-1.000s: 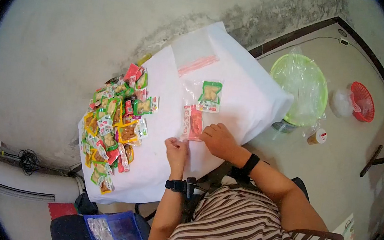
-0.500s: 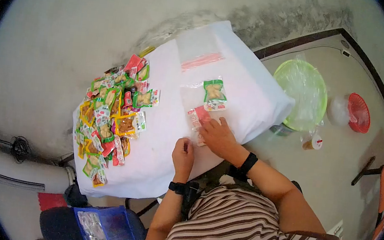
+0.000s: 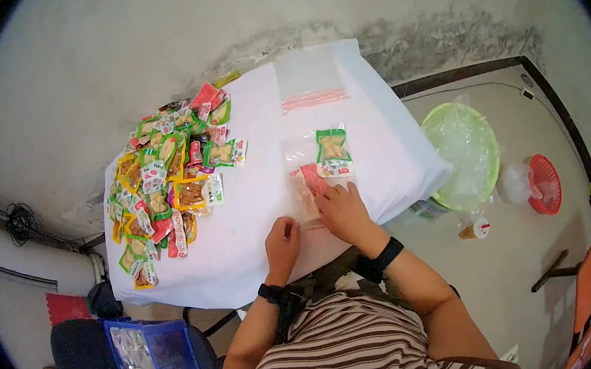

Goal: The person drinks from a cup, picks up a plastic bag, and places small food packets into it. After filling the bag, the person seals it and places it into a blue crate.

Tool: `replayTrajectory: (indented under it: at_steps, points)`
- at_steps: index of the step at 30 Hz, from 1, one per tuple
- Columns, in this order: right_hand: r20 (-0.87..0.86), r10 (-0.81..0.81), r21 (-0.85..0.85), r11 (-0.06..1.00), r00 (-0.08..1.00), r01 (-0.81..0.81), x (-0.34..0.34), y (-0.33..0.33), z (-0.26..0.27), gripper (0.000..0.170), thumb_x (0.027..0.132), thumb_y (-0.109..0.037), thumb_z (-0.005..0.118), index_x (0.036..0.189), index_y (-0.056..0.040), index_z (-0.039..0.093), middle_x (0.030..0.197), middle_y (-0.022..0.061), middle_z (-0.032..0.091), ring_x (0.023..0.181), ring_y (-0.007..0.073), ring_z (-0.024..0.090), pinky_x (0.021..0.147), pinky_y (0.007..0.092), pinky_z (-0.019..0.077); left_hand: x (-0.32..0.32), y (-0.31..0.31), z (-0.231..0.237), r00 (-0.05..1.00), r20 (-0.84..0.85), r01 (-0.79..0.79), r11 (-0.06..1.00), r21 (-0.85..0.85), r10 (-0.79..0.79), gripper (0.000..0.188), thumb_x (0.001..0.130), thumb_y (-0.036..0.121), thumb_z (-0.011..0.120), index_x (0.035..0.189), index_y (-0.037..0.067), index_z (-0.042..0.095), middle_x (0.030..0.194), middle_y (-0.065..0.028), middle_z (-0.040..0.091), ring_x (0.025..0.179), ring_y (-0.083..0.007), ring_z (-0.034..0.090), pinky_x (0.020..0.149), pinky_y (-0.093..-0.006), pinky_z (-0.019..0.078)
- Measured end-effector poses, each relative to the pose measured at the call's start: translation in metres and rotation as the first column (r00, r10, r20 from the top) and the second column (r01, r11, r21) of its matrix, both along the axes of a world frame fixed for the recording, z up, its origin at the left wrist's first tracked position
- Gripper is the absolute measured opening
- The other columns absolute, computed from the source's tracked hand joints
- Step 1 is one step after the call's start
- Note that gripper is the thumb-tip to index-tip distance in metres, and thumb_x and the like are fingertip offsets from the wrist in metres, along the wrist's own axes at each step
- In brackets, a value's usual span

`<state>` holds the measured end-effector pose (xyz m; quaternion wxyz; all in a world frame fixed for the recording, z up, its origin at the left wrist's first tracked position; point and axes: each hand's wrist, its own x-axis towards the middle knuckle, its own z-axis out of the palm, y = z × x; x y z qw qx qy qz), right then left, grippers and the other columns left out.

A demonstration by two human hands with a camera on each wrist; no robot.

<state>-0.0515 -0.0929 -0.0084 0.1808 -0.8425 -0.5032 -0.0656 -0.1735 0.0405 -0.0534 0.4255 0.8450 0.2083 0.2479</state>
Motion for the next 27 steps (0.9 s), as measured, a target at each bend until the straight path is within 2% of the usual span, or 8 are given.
replayTrajectory:
  at_steps: [4, 6, 9, 13, 18, 22, 27]
  points:
    - [0.034, -0.104, 0.024, 0.994, 0.994, 0.104, 0.003, 0.021, -0.009, 0.014, 0.072, -0.013, 0.059, 0.085, -0.0085, 0.058, 0.092, 0.0069, 0.054, 0.089, 0.0237, 0.052, 0.076, 0.0405, 0.0384, 0.001, -0.004, 0.002, 1.000, -0.017, -0.004, 0.996, 0.086, 0.006, 0.006, 0.081, 0.010, 0.059, 0.081, 0.006, 0.055, 0.074, -0.0104, 0.057, 0.067, -0.0276, 0.056, 0.060, -0.0369, 0.0449]
    - [0.182, -0.178, 0.029, 0.984, 0.967, 0.176, 0.010, 0.031, -0.017, 0.012, 0.074, -0.011, 0.055, 0.085, -0.0084, 0.058, 0.091, 0.0066, 0.055, 0.087, 0.0231, 0.052, 0.075, 0.0387, 0.0380, 0.001, -0.003, 0.003, 1.000, -0.029, -0.005, 0.993, 0.115, 0.009, 0.006, 0.081, 0.011, 0.060, 0.080, 0.006, 0.056, 0.073, -0.0097, 0.057, 0.068, -0.0271, 0.056, 0.061, -0.0372, 0.0448]
    - [0.201, -0.165, 0.053, 0.986, 0.966, 0.157, 0.016, 0.033, -0.019, 0.009, 0.074, -0.010, 0.054, 0.083, -0.0094, 0.058, 0.091, 0.0064, 0.055, 0.087, 0.0224, 0.052, 0.077, 0.0391, 0.0378, 0.000, -0.003, 0.001, 0.998, -0.057, 0.009, 0.991, 0.136, -0.001, 0.012, 0.083, 0.014, 0.060, 0.084, 0.003, 0.057, 0.075, -0.0128, 0.059, 0.068, -0.0270, 0.057, 0.063, -0.0358, 0.0461]
    - [0.261, -0.112, 0.071, 0.993, 0.959, 0.097, 0.017, 0.030, -0.021, 0.007, 0.073, -0.011, 0.055, 0.080, -0.0105, 0.057, 0.090, 0.0057, 0.055, 0.087, 0.0222, 0.052, 0.077, 0.0396, 0.0375, 0.000, -0.002, 0.004, 0.998, -0.066, 0.013, 0.994, 0.110, -0.006, 0.011, 0.082, 0.014, 0.061, 0.083, 0.003, 0.058, 0.075, -0.0125, 0.059, 0.068, -0.0270, 0.058, 0.063, -0.0358, 0.0465]
    - [0.273, 0.013, 0.179, 0.982, 0.962, -0.063, 0.024, 0.032, -0.030, 0.006, 0.073, -0.012, 0.055, 0.079, -0.0119, 0.057, 0.089, 0.0045, 0.055, 0.087, 0.0218, 0.052, 0.078, 0.0398, 0.0380, 0.002, -0.002, 0.001, 0.999, -0.027, 0.027, 0.994, 0.107, -0.024, 0.011, 0.082, 0.013, 0.061, 0.083, 0.003, 0.058, 0.075, -0.0123, 0.059, 0.068, -0.0266, 0.058, 0.063, -0.0358, 0.0465]
    - [0.257, 0.049, 0.163, 0.982, 0.965, -0.093, 0.026, 0.038, -0.038, 0.007, 0.073, -0.012, 0.055, 0.080, -0.0106, 0.058, 0.089, 0.0048, 0.055, 0.089, 0.0219, 0.052, 0.078, 0.0396, 0.0382, 0.001, -0.001, -0.003, 1.000, -0.025, 0.007, 0.993, 0.114, -0.004, 0.009, 0.079, 0.013, 0.064, 0.084, 0.006, 0.059, 0.075, -0.0098, 0.060, 0.071, -0.0268, 0.058, 0.063, -0.0371, 0.0463]
    - [0.255, -0.110, 0.245, 0.968, 0.961, 0.046, 0.029, 0.043, -0.031, 0.010, 0.074, -0.011, 0.054, 0.082, -0.0095, 0.059, 0.089, 0.0050, 0.054, 0.089, 0.0223, 0.051, 0.080, 0.0407, 0.0369, 0.000, 0.000, 0.000, 0.999, -0.050, 0.023, 0.995, 0.102, -0.018, 0.009, 0.079, 0.012, 0.064, 0.084, 0.007, 0.059, 0.076, -0.0098, 0.060, 0.071, -0.0272, 0.058, 0.063, -0.0372, 0.0463]
